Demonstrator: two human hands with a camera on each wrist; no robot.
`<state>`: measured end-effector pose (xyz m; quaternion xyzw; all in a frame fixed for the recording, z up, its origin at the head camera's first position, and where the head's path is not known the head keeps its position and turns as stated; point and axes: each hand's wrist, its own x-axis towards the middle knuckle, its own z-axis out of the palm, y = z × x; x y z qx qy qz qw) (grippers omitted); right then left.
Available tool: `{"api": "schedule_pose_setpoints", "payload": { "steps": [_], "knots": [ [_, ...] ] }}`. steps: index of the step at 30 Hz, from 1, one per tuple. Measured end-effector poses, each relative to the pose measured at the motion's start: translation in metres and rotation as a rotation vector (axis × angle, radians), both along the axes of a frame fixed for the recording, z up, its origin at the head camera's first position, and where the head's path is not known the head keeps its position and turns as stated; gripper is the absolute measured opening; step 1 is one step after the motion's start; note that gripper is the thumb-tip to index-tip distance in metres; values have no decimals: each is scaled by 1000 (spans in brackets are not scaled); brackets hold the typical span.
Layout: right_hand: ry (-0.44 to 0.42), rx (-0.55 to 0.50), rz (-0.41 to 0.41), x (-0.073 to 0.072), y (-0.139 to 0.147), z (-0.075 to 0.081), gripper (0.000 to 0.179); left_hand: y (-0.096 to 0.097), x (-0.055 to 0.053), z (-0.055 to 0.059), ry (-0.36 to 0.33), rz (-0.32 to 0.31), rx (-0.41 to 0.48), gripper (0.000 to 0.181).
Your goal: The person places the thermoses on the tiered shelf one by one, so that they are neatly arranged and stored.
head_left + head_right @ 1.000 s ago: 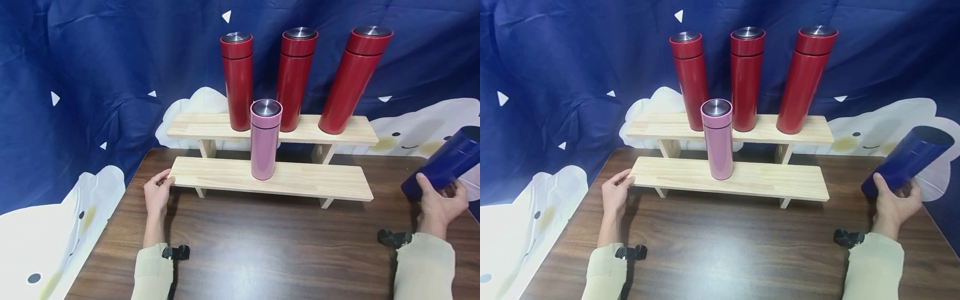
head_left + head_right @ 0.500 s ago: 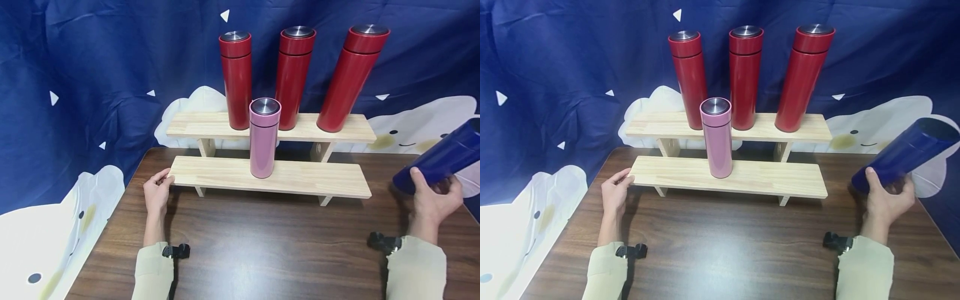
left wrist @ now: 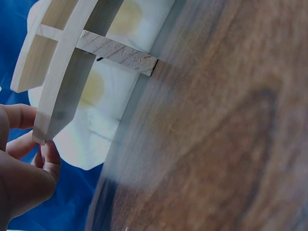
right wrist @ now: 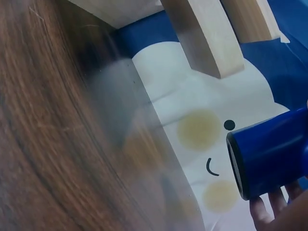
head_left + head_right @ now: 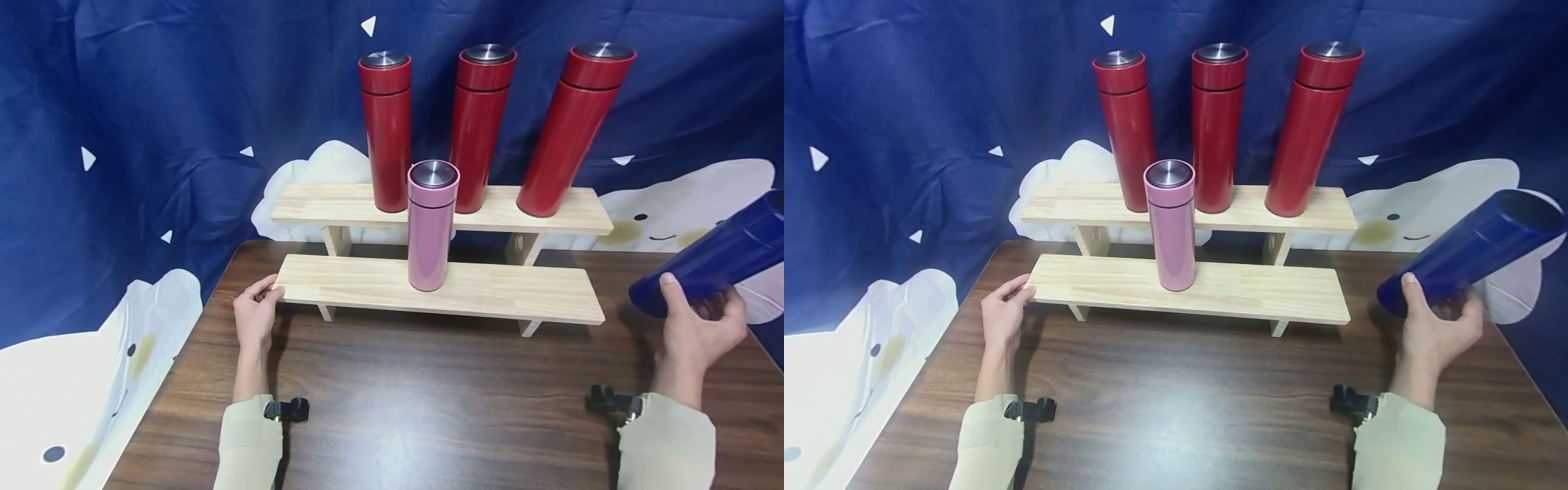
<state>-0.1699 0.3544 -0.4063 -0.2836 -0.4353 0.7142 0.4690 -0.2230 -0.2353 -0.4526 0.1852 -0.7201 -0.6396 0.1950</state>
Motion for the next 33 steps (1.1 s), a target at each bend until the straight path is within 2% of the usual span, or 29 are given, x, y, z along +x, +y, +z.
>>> {"api": "schedule_pose_setpoints", "payload": {
  "steps": [10,18,23,27,33],
  "knots": [
    [30,35,7,6,-4,2,57,1,-1,-1,10,-1,2,35],
    [42,25,41,9,-12,13,57,0,-1,-1,15,11,7,35],
    [54,46,35,12,-17,18,55,3,-1,-3,-4,-2,-3,35],
    [78,70,58,10,-24,21,56,3,0,-3,-18,8,1,34],
    [96,137,114,4,-38,25,56,4,0,-1,14,13,7,33]
  ]
}}
